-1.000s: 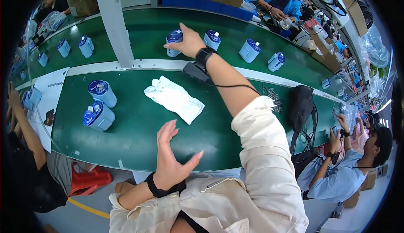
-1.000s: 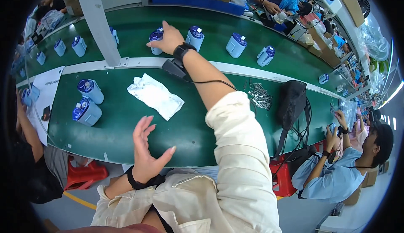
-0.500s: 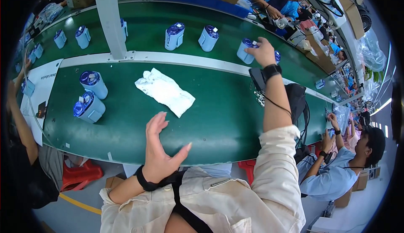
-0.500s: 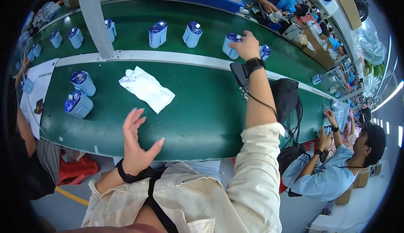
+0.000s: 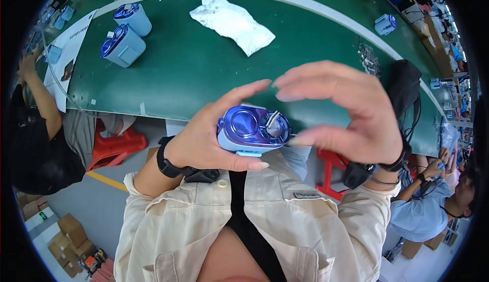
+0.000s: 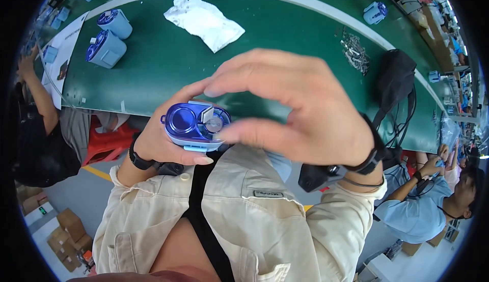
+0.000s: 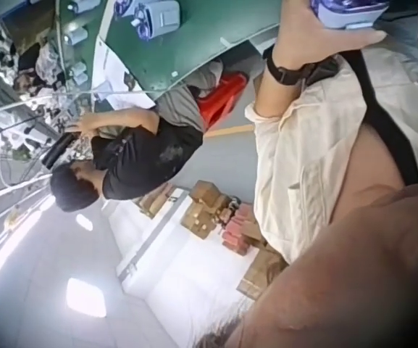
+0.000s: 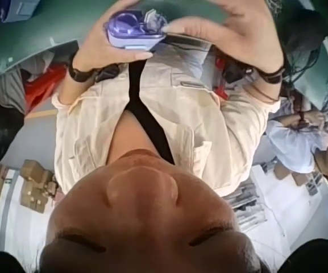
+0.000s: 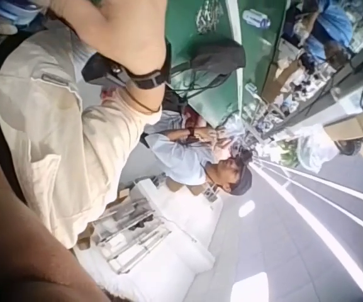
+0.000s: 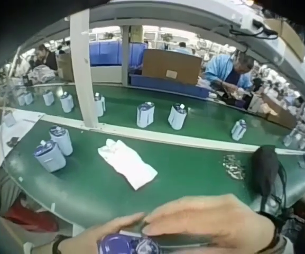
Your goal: The person picks up a blue and white device from the conveyor belt, presses a small white square into a slot on the device, and places it back on the belt, repeating this process for several units.
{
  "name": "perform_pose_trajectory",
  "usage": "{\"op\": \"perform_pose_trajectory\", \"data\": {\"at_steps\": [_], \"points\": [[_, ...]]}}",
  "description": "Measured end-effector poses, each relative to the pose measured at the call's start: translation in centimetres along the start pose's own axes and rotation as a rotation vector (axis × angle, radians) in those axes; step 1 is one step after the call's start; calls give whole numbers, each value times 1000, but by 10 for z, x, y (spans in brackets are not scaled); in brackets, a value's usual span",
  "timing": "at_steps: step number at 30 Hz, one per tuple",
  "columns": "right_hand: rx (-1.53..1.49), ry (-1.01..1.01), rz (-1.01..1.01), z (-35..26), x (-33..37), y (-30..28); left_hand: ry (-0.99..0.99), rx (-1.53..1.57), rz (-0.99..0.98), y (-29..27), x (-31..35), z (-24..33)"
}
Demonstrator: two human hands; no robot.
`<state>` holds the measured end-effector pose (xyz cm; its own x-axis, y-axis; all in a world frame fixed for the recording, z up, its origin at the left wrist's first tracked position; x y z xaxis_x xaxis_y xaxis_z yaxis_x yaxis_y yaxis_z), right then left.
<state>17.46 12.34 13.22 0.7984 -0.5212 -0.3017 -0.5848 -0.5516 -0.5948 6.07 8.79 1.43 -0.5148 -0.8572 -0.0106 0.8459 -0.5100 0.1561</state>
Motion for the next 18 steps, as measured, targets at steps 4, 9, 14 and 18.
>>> {"op": "perform_pose_trajectory", "data": {"at_steps": [4,9,14,18], "points": [[-4,-77,-42,-3,4,8,147,-163,-31,6,6,10],[8,59,88,0,8,14,191,-254,174,9,16,16],[21,260,378,9,26,18,360,-817,438,14,21,41],[76,211,592,13,38,26,452,-926,575,12,25,37]]}}
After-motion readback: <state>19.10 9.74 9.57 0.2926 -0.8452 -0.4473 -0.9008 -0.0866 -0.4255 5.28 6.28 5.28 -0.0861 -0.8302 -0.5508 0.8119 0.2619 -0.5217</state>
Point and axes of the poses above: each hand's wrist, its own x-axis away from the middle knuckle, its own y-axis out of the palm, z = x × y, the point moved 9 cm from there along -x, towards the middle knuckle, and after that the axes turned 1 degree about -z, right-handed, at the moved point
